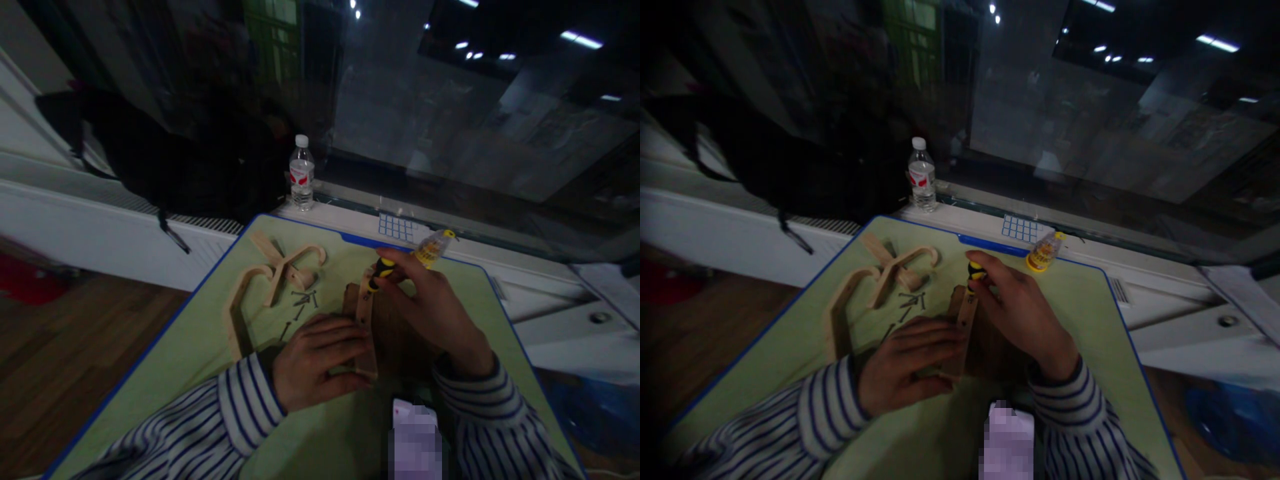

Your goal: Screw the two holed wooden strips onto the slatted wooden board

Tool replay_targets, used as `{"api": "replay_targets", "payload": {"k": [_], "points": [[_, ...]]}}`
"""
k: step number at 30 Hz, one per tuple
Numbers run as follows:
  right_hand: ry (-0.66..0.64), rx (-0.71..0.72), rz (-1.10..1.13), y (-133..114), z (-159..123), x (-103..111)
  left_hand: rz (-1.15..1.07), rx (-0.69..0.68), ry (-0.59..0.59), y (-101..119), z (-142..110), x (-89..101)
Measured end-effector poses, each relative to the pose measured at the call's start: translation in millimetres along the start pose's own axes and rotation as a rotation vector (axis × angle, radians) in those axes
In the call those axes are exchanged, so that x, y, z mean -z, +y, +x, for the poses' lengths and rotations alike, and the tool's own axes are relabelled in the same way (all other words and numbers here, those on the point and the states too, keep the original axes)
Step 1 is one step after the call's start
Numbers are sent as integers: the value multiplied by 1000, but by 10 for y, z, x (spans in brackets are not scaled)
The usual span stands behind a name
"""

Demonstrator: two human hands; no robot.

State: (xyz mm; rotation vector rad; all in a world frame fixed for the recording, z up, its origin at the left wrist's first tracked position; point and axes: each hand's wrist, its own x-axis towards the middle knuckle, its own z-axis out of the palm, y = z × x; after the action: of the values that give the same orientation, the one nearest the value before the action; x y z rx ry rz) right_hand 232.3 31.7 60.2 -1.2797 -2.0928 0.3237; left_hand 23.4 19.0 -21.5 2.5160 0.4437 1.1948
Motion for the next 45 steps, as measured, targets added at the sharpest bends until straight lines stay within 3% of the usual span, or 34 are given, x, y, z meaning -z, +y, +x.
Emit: {"api": "replay_targets", "payload": {"k": [19, 26, 35, 45], "points": [[75, -7, 45, 62, 4, -62, -7, 8, -4, 11, 11, 7], [12, 22, 32, 16, 2, -17, -1, 2, -2, 14, 8, 2], [88, -33, 63, 73, 0, -58, -10, 7, -8, 11, 11, 4], [24, 26, 17, 9, -9, -16, -22, 21, -15, 56, 72, 66]]}}
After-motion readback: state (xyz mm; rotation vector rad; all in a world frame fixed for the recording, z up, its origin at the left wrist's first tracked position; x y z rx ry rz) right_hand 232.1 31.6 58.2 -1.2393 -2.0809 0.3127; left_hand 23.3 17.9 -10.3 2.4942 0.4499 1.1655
